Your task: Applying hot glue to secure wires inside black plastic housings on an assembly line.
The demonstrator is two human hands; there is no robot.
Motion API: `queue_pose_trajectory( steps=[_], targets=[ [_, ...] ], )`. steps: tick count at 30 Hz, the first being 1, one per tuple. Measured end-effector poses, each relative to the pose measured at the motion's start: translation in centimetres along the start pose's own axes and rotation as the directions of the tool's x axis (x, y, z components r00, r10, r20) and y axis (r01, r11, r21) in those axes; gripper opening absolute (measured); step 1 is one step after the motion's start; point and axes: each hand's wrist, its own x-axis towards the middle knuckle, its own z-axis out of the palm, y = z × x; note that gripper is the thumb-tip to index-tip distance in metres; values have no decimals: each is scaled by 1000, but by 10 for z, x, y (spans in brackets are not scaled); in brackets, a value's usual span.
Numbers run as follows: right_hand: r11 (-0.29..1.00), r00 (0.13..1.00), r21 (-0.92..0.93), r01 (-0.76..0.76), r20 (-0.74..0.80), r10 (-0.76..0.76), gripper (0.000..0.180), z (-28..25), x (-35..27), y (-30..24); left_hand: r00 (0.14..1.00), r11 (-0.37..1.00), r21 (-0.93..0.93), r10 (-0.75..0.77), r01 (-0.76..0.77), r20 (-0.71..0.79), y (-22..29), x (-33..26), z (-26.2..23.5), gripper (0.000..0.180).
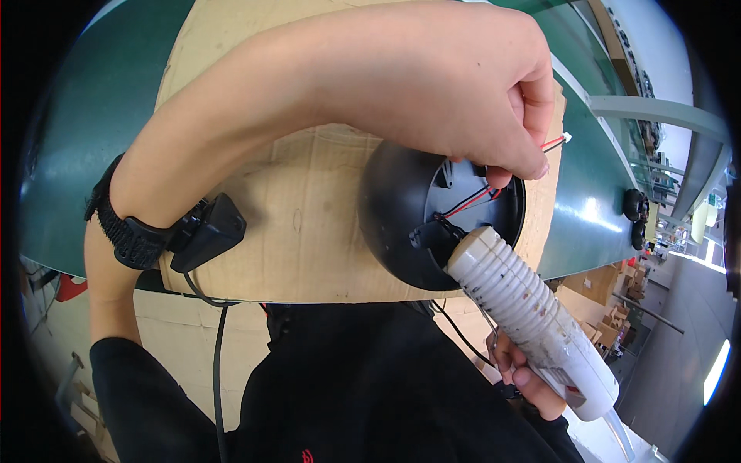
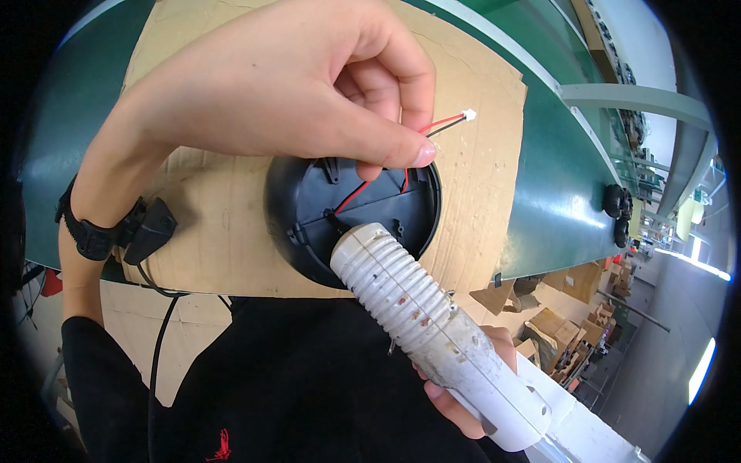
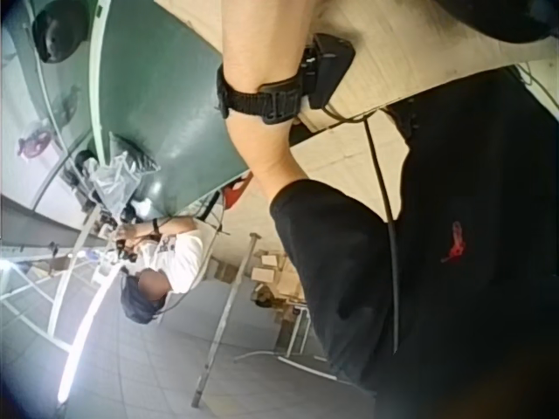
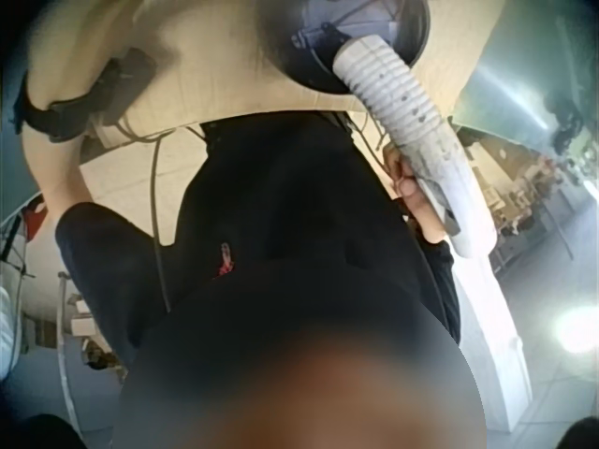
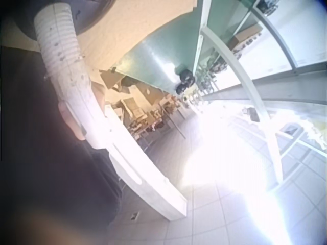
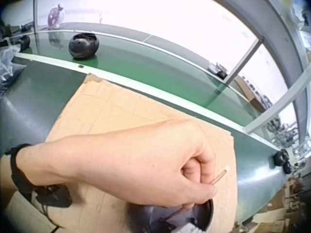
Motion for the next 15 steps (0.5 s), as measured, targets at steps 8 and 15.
queue_pose_trajectory(
  steps=[8, 15],
  targets=[
    [994, 995, 89, -63, -72, 69, 24, 3, -1, -4, 999, 988, 150, -28, 34, -38, 6, -2, 1, 26],
    [994, 999, 110, -21, -41, 26, 19, 8, 1, -8, 967, 892, 373, -235, 255, -97, 27, -33, 5, 12]
  ],
)
